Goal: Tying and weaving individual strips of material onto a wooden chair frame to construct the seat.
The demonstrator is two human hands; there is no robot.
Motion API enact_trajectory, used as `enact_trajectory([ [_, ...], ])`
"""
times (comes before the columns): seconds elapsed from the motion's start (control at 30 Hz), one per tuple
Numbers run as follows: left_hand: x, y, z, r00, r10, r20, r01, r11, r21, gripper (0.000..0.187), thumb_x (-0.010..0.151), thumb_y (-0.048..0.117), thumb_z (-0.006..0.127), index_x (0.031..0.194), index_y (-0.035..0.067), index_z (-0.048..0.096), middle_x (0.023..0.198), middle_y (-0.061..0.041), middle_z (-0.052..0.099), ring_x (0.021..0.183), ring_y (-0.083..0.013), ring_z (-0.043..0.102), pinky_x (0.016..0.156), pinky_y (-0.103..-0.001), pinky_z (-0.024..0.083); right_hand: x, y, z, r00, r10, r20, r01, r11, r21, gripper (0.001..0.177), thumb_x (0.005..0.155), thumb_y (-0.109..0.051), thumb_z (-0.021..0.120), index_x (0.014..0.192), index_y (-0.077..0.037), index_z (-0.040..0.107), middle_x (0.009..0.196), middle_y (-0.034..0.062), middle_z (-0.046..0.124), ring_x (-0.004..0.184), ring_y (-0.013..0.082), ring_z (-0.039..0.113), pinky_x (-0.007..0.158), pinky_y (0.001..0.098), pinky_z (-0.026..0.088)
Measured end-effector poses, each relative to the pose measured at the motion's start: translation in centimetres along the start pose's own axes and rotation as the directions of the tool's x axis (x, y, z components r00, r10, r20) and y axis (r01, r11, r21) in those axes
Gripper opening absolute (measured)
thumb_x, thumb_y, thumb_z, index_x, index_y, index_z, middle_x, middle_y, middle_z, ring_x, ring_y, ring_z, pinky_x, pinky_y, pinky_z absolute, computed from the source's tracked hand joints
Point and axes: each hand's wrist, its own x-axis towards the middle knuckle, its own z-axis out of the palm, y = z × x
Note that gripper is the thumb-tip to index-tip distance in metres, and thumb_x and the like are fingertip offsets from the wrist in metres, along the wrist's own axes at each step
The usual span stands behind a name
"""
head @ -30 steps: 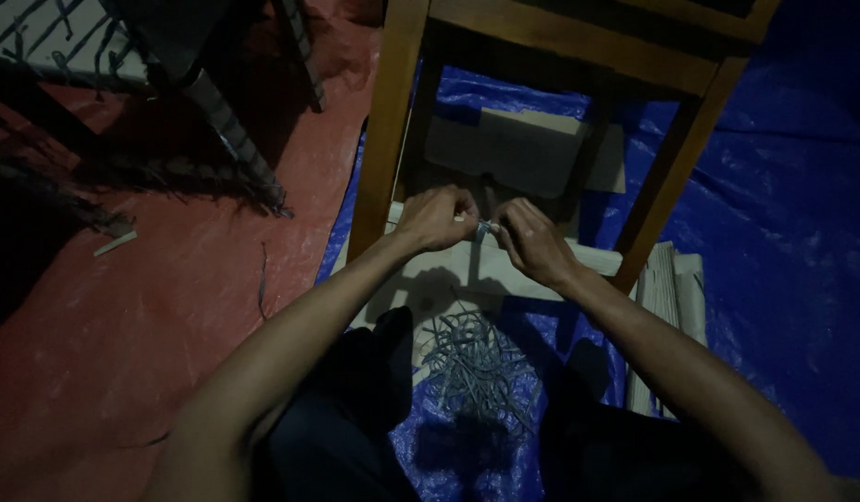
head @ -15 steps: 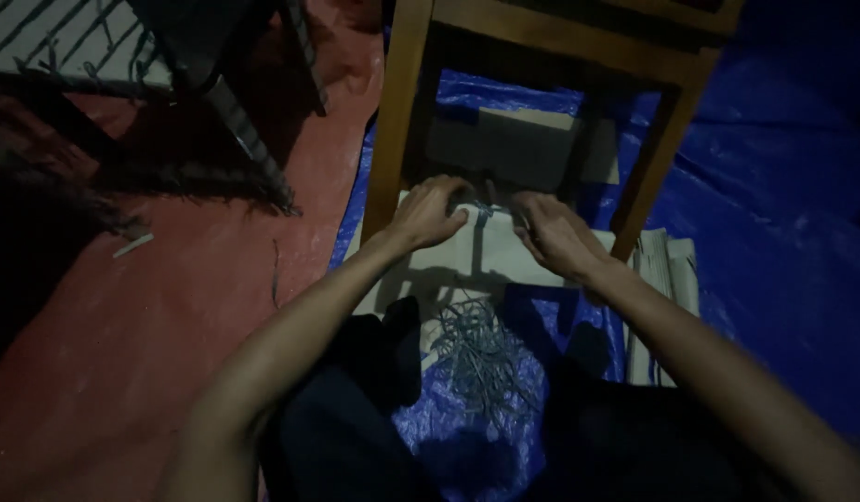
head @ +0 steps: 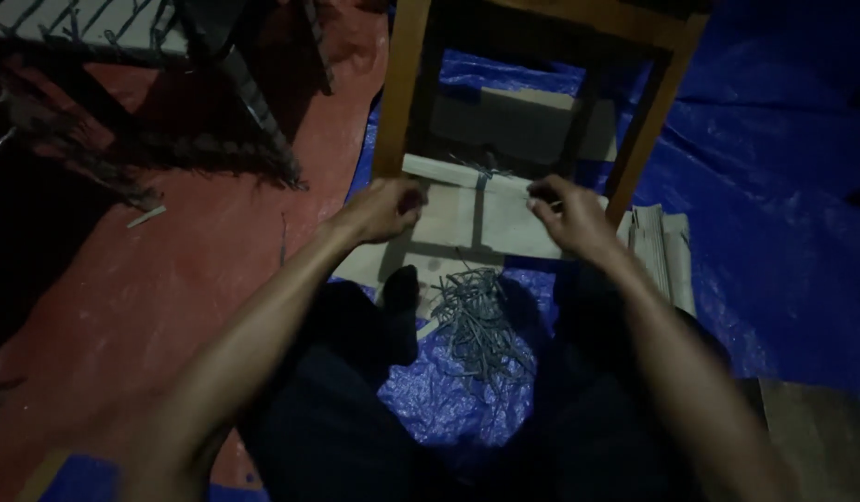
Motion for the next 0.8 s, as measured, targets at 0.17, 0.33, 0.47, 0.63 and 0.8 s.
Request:
enact_trajectory([
  [0.17,2.3,0.6,2.3,0.996,0.018,-0.087,-0.016,0.999,0.029,0.028,0.093,0.009,0.065,0.119,0.003,0.069,0.11,-0.022,0.072,0.107,-0.0414,0.071,0.086,-0.051,0.059,3.1,0.9,2.8,0.984,-0.1,-0.146,0.084,0.99,-0.109,0.028,0.106,-0.019,0.063,0.121,0.004,0.067,0.111,0.0247,0.072,0.106,0.04,0.071,0.083,0.0448,0.062],
  [0.33,7.7,-1.3,7.2,0.948,0.062,-0.312,-0.098,0.99,-0.101,0.029,0.094,0.012,0.066,0.123,0.009,0.067,0.113,-0.02,0.069,0.111,-0.0426,0.067,0.093,-0.053,0.055,7.0,2.4,5.1,0.961,-0.113,-0.252,0.084,0.989,-0.125,0.028,0.105,-0.019,0.064,0.122,0.004,0.067,0.114,0.0249,0.068,0.11,0.0436,0.066,0.086,0.0518,0.059],
  [0.47,11.3,-3.1,9.9,0.908,0.02,-0.419,-0.03,0.999,-0.017,0.025,0.098,0.017,0.063,0.122,0.014,0.067,0.116,-0.015,0.068,0.113,-0.0385,0.064,0.096,-0.053,0.048,9.1,2.3,6.6,0.931,-0.026,-0.365,0.044,0.998,0.042,0.022,0.106,-0.019,0.06,0.114,-0.001,0.069,0.104,0.025,0.069,0.106,0.0482,0.066,0.083,0.0549,0.057],
  [0.63,13.6,-3.3,10.3,0.935,0.017,-0.353,0.02,0.995,0.099,0.023,0.102,0.019,0.061,0.122,0.011,0.067,0.113,-0.014,0.07,0.11,-0.0337,0.068,0.092,-0.049,0.051,10.6,2.7,7.9,0.918,0.071,-0.389,-0.04,0.995,0.087,0.02,0.108,-0.017,0.058,0.11,0.0,0.069,0.101,0.0222,0.071,0.098,0.0427,0.07,0.073,0.0463,0.062],
  [0.8,13.5,-3.7,11.2,0.941,-0.005,-0.338,0.041,0.994,0.099,0.02,0.101,0.02,0.059,0.118,0.012,0.068,0.104,-0.01,0.072,0.102,-0.0319,0.07,0.089,-0.046,0.05,10.4,3.0,8.8,0.904,0.143,-0.403,-0.087,0.984,0.154,0.014,0.104,-0.011,0.06,0.104,-0.002,0.072,0.093,0.0188,0.074,0.091,0.0401,0.072,0.07,0.0485,0.062],
])
